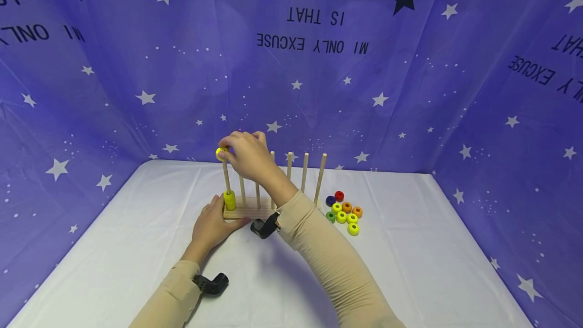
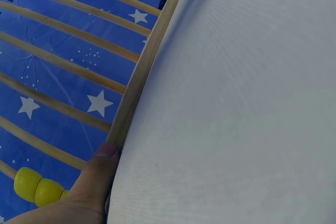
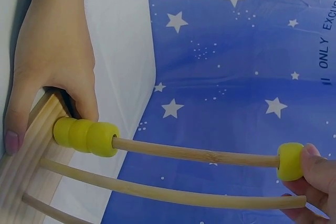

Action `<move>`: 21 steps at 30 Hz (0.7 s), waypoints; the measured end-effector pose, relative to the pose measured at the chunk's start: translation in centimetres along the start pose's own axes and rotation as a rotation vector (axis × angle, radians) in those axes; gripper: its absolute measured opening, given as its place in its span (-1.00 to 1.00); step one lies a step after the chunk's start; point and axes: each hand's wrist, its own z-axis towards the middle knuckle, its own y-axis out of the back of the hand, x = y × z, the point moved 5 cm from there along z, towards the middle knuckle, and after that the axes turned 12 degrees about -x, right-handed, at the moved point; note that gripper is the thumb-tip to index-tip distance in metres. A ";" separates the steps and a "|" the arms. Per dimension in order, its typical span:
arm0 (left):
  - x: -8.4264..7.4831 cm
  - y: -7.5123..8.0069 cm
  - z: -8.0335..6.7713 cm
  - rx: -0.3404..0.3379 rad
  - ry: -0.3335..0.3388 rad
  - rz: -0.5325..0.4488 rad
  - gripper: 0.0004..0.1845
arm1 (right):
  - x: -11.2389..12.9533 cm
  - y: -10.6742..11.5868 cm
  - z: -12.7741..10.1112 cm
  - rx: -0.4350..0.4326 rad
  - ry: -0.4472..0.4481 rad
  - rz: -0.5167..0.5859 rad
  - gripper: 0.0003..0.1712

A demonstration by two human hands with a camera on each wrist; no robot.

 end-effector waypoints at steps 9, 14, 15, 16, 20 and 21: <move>-0.1 0.1 0.0 -0.007 -0.008 0.000 0.22 | -0.1 -0.1 0.0 0.022 -0.002 -0.028 -0.70; -0.2 0.1 0.0 -0.006 -0.010 -0.006 0.23 | -0.2 0.0 -0.1 0.013 0.004 -0.037 -0.69; -0.2 0.1 0.0 -0.006 -0.009 -0.008 0.22 | -0.2 0.0 -0.1 0.009 0.005 -0.044 -0.70; -0.2 0.1 0.0 -0.007 -0.007 -0.010 0.22 | -0.3 0.0 -0.1 0.005 0.007 -0.049 -0.70; -0.2 0.1 0.0 -0.009 -0.005 -0.009 0.21 | -0.4 0.3 -0.2 -0.020 0.010 -0.066 -0.69; -0.2 0.1 0.0 -0.009 -0.004 -0.007 0.22 | -0.5 0.4 -0.2 -0.030 0.013 -0.064 -0.68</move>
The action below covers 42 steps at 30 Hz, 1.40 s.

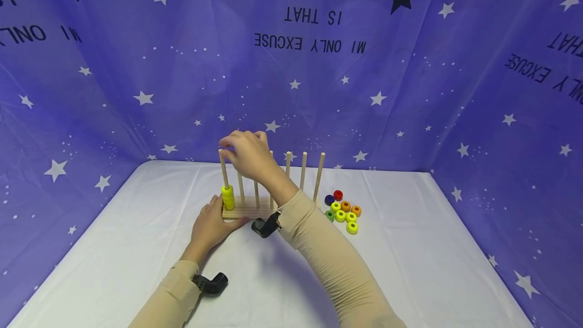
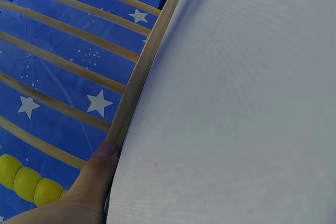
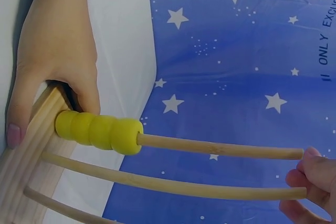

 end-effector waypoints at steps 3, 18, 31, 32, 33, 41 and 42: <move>0.0 0.0 0.0 0.000 0.000 0.004 0.22 | -0.1 0.5 0.0 -0.028 0.004 0.014 -0.67; -0.2 0.1 -0.1 0.003 -0.008 0.004 0.23 | -3.0 5.0 -1.8 -0.158 0.010 0.059 -0.69; -0.2 -0.1 -0.2 0.018 0.012 -0.027 0.19 | -7.3 9.6 -5.5 -0.270 -0.068 0.079 -0.66; -0.1 -0.1 -0.3 0.019 0.012 -0.028 0.19 | -7.7 9.9 -5.9 -0.276 -0.082 0.077 -0.66; -0.1 -0.1 -0.2 0.018 0.013 -0.027 0.19 | -8.2 10.1 -6.3 -0.283 -0.095 0.076 -0.66; 0.0 -0.1 -0.1 0.007 0.009 -0.021 0.18 | -11.5 11.2 -9.8 -0.360 -0.156 0.049 -0.66; 0.0 -0.1 -0.1 0.006 0.006 -0.024 0.18 | -11.9 11.3 -10.3 -0.368 -0.159 0.045 -0.66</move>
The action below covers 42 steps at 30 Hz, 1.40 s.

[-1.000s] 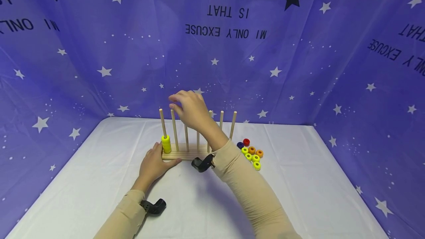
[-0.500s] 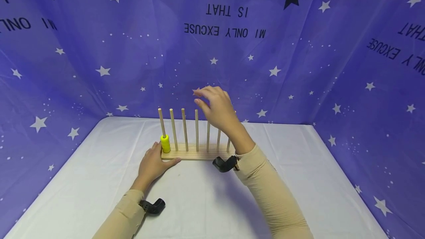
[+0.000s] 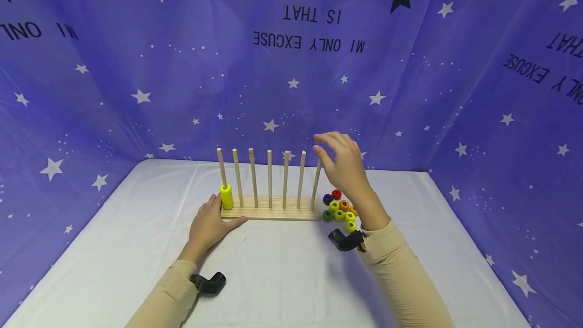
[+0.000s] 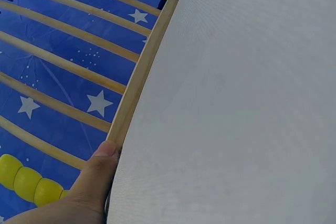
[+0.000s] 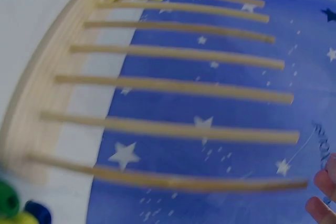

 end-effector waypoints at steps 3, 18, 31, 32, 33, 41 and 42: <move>-0.1 0.0 0.0 0.003 -0.007 -0.004 0.17 | -1.6 0.6 -1.2 -0.006 -0.024 -0.019 -0.66; 0.2 0.0 0.0 -0.003 -0.001 -0.003 0.19 | -9.4 1.1 -8.0 0.180 -0.260 -0.129 -0.64; 0.0 0.2 -0.1 -0.001 -0.002 -0.001 0.18 | -12.6 0.1 -13.1 0.419 -0.344 -0.151 -0.67; -0.1 0.2 -0.1 0.000 -0.001 0.001 0.18 | -12.7 0.0 -13.4 0.428 -0.337 -0.154 -0.68; -0.1 0.2 -0.1 0.001 0.000 0.003 0.18 | -12.9 -0.1 -13.6 0.435 -0.334 -0.154 -0.69; -0.1 0.1 0.0 0.006 0.003 0.017 0.19 | -13.4 -0.2 -15.3 0.501 -0.348 -0.130 -0.67; 0.0 0.1 0.0 0.006 0.002 0.019 0.20 | -13.4 -0.2 -15.4 0.503 -0.348 -0.132 -0.66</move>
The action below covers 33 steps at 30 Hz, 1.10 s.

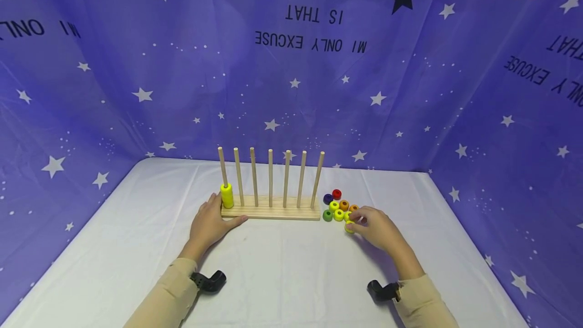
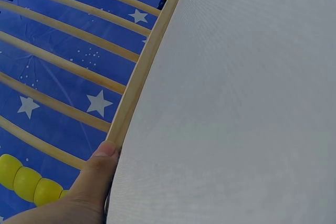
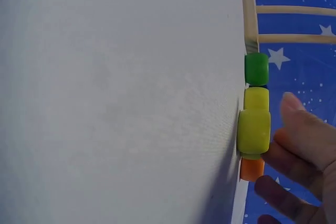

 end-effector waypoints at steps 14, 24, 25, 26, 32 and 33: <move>0.2 -0.2 -0.1 0.006 0.009 0.000 0.21 | -0.3 -0.5 -0.4 0.020 0.007 -0.056 -0.59; 0.1 -0.1 -0.1 0.012 0.013 -0.009 0.20 | -0.4 -1.1 -0.5 0.092 -0.045 -0.099 -0.53; 0.1 -0.1 -0.1 0.012 0.012 -0.009 0.20 | -0.4 -1.1 -0.5 0.095 -0.041 -0.095 -0.54; 0.1 -0.1 -0.1 0.008 0.009 -0.008 0.20 | -0.3 -1.1 -0.5 0.096 -0.035 -0.090 -0.55; 0.1 0.0 0.1 -0.002 -0.010 0.005 0.22 | 0.0 -0.8 -0.3 0.089 0.009 -0.061 -0.57; 0.1 0.0 0.1 -0.002 -0.012 0.005 0.22 | 0.1 -0.7 -0.2 0.082 0.013 -0.059 -0.58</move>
